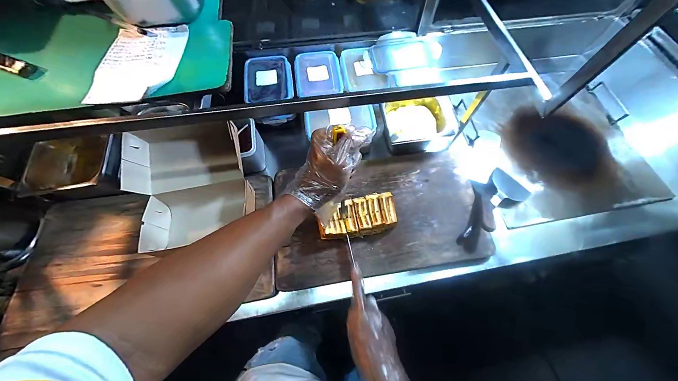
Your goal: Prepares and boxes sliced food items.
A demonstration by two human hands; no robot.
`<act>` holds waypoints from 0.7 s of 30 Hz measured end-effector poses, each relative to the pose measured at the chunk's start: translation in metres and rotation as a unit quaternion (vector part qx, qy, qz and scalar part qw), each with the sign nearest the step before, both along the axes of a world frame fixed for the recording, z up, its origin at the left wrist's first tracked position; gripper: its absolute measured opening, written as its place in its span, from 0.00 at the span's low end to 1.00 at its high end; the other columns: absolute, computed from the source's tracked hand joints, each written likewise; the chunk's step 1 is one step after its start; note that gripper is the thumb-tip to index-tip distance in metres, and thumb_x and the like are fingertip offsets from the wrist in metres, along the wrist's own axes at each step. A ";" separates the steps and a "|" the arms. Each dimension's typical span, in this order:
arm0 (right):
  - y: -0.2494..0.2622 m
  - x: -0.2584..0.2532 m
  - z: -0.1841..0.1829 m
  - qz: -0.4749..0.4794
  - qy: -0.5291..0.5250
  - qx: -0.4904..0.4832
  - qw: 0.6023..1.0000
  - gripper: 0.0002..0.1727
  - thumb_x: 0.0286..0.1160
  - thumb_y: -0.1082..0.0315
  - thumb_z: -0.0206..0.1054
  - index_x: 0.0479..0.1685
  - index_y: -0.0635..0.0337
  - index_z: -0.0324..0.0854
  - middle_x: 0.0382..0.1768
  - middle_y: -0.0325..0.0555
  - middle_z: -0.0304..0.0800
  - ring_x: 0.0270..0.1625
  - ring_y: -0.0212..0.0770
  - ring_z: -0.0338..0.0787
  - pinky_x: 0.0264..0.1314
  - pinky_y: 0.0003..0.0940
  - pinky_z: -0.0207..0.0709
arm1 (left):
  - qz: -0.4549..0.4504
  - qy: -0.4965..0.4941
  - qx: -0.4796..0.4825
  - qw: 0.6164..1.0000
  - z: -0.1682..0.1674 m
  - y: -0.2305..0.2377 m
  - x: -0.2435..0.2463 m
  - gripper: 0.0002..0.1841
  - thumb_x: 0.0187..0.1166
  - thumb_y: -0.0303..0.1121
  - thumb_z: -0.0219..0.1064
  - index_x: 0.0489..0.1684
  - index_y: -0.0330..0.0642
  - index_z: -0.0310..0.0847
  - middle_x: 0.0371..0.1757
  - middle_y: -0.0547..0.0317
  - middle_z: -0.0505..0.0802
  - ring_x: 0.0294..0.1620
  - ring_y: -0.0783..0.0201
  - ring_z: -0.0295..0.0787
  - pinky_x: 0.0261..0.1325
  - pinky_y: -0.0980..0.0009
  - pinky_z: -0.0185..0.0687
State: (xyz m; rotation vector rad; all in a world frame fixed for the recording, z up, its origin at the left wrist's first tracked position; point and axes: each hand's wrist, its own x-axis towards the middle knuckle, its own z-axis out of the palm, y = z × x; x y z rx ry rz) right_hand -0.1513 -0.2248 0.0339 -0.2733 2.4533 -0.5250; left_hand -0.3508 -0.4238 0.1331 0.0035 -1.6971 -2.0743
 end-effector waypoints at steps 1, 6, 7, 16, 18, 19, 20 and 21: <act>0.027 0.027 0.003 0.001 0.017 0.008 1.000 0.37 0.89 0.61 0.49 0.97 0.28 0.45 0.51 0.55 0.92 0.40 0.55 0.95 0.41 0.56 0.89 | -0.002 -0.004 0.004 1.000 0.000 -0.001 0.001 0.16 0.82 0.30 0.61 0.18 0.54 0.74 0.12 0.74 0.74 0.11 0.75 0.65 0.16 0.77 0.65; 0.128 0.092 0.031 -0.053 -0.017 -0.210 0.976 0.32 0.86 0.72 0.55 0.92 0.53 0.62 0.52 0.58 0.94 0.39 0.48 0.95 0.51 0.51 0.90 | -0.001 -0.014 0.016 1.000 0.003 -0.008 0.004 0.16 0.84 0.31 0.57 0.19 0.54 0.74 0.11 0.74 0.73 0.11 0.75 0.65 0.16 0.77 0.65; 0.128 0.088 0.034 -0.079 -0.036 -0.274 0.958 0.31 0.88 0.72 0.54 0.92 0.54 0.61 0.51 0.56 0.94 0.36 0.42 0.92 0.48 0.44 0.90 | 0.001 -0.019 0.015 1.000 0.003 -0.008 0.004 0.16 0.85 0.31 0.57 0.20 0.53 0.74 0.12 0.73 0.74 0.11 0.74 0.66 0.16 0.77 0.65; 0.085 0.067 0.059 -0.062 0.000 -0.242 0.968 0.34 0.86 0.72 0.55 0.93 0.51 0.59 0.42 0.54 0.95 0.32 0.46 0.92 0.43 0.49 0.89 | -0.068 -0.033 0.015 0.997 0.091 0.002 -0.005 0.15 0.85 0.30 0.57 0.22 0.51 0.73 0.13 0.72 0.73 0.12 0.74 0.66 0.18 0.76 0.67; 0.077 0.070 0.071 -0.032 0.036 -0.196 0.980 0.34 0.84 0.71 0.56 0.93 0.52 0.61 0.40 0.55 0.95 0.33 0.50 0.94 0.44 0.53 0.90 | -0.065 -0.016 0.028 0.997 0.104 0.001 0.001 0.16 0.85 0.30 0.57 0.19 0.52 0.73 0.11 0.72 0.72 0.10 0.74 0.65 0.16 0.77 0.66; 0.070 0.069 0.073 -0.027 0.042 -0.175 0.983 0.33 0.85 0.70 0.56 0.93 0.50 0.61 0.39 0.55 0.95 0.34 0.51 0.95 0.44 0.53 0.90 | -0.065 -0.018 0.022 0.998 0.099 -0.003 0.001 0.16 0.85 0.30 0.57 0.20 0.51 0.73 0.11 0.72 0.72 0.11 0.74 0.65 0.16 0.77 0.65; 0.061 0.065 0.073 -0.026 0.038 -0.154 0.987 0.33 0.86 0.68 0.56 0.93 0.47 0.60 0.41 0.55 0.95 0.35 0.52 0.95 0.44 0.54 0.90 | -0.065 -0.025 0.008 0.998 0.090 -0.006 0.001 0.15 0.85 0.30 0.57 0.21 0.51 0.74 0.12 0.72 0.73 0.12 0.74 0.66 0.17 0.77 0.65; 0.051 0.059 0.071 -0.029 0.028 -0.135 0.990 0.33 0.88 0.65 0.54 0.94 0.42 0.58 0.42 0.55 0.95 0.36 0.51 0.95 0.44 0.53 0.90 | -0.062 -0.030 -0.002 0.998 0.081 -0.009 -0.001 0.15 0.85 0.30 0.58 0.21 0.50 0.75 0.13 0.72 0.74 0.12 0.74 0.67 0.17 0.77 0.66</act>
